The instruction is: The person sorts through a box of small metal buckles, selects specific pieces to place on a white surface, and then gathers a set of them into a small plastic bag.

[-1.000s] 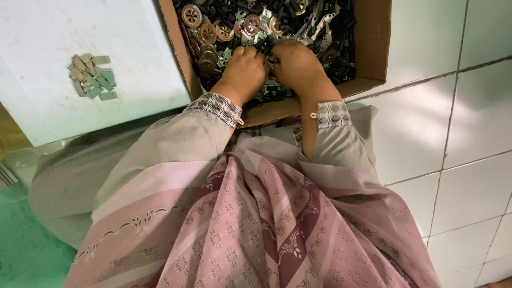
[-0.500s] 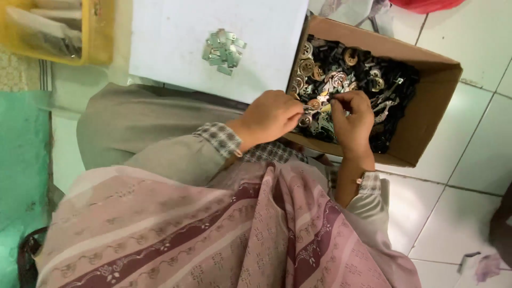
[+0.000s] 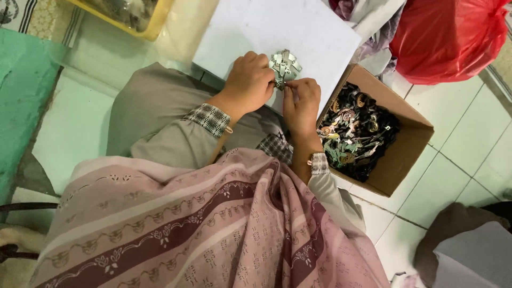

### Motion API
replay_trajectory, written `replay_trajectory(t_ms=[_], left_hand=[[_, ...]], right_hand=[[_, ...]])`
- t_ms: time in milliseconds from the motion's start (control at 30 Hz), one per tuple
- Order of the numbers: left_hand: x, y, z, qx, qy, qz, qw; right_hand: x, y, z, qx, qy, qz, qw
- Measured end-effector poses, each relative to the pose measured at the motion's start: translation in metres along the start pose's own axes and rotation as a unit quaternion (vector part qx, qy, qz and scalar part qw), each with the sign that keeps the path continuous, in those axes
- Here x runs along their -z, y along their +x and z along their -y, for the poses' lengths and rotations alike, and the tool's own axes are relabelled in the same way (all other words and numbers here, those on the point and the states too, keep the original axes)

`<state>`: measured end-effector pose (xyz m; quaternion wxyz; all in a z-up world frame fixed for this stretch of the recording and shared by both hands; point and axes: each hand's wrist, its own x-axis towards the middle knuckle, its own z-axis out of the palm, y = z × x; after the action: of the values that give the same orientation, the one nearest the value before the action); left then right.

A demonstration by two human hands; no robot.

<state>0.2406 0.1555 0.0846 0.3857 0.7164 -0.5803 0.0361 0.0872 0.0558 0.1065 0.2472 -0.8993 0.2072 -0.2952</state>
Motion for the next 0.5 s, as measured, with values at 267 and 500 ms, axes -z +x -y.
replay_trajectory(t_ms=[267, 500], left_hand=[[-0.006, 0.003, -0.002, 0.02, 0.006, -0.018, 1.0], [-0.023, -0.005, -0.015, 0.006, 0.013, -0.067, 0.998]], right_hand=[[-0.007, -0.005, 0.008, -0.036, -0.03, -0.021, 0.999], [-0.012, -0.034, -0.022, -0.049, -0.1, -0.127, 0.986]])
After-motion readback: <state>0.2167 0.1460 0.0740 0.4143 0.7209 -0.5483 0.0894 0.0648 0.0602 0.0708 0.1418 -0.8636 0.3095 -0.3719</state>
